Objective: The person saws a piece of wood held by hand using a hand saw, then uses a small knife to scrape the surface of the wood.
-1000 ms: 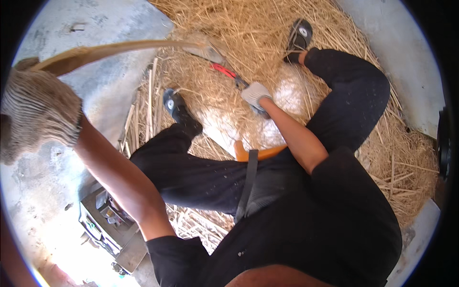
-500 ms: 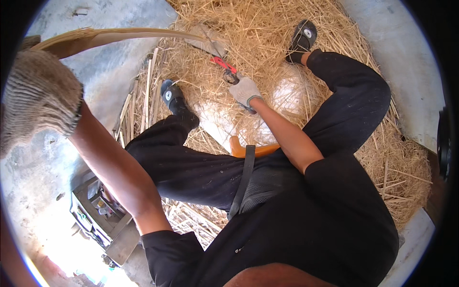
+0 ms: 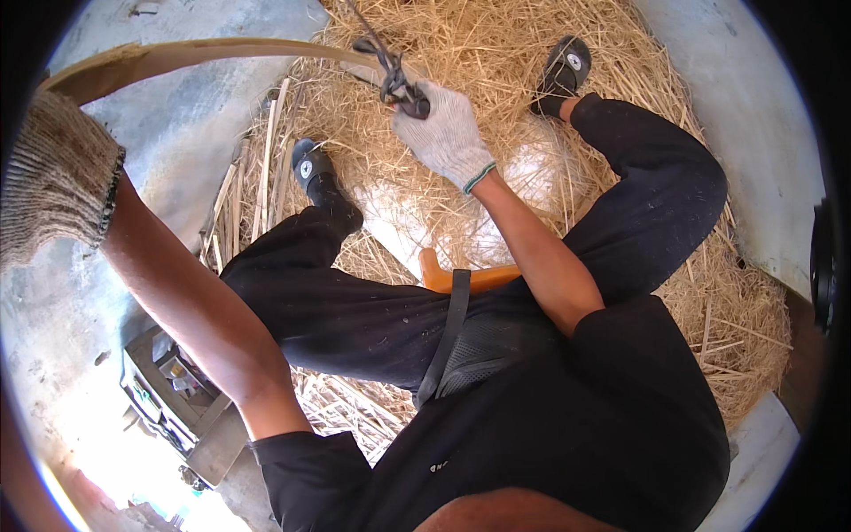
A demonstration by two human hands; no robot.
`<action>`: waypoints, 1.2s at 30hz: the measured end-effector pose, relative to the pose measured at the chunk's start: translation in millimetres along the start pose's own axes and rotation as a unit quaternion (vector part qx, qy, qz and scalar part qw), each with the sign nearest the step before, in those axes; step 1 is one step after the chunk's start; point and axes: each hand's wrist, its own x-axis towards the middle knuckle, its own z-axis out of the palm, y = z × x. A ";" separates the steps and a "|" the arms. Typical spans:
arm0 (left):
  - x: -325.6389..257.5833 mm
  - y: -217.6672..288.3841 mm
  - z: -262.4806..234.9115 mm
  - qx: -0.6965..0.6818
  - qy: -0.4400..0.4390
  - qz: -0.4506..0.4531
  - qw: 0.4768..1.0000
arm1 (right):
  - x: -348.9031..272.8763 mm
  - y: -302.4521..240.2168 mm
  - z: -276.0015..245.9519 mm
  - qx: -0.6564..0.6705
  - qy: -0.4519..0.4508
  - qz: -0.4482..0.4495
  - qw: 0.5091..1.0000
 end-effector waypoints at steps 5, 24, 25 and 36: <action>-21.0 37.1 -7.5 0.240 0.094 -0.004 0.966 | -16.7 30.0 35.3 0.035 0.000 0.104 0.994; 7.9 77.7 -59.6 0.448 0.044 0.038 0.892 | -16.9 45.1 16.4 0.166 -0.025 0.249 0.954; 8.7 85.5 -69.2 0.503 0.021 0.059 0.862 | -25.3 53.2 25.8 0.050 -0.060 0.251 0.965; 25.2 85.6 -54.8 0.121 0.181 -0.019 0.976 | -6.6 27.9 -23.9 0.046 -0.233 0.378 0.895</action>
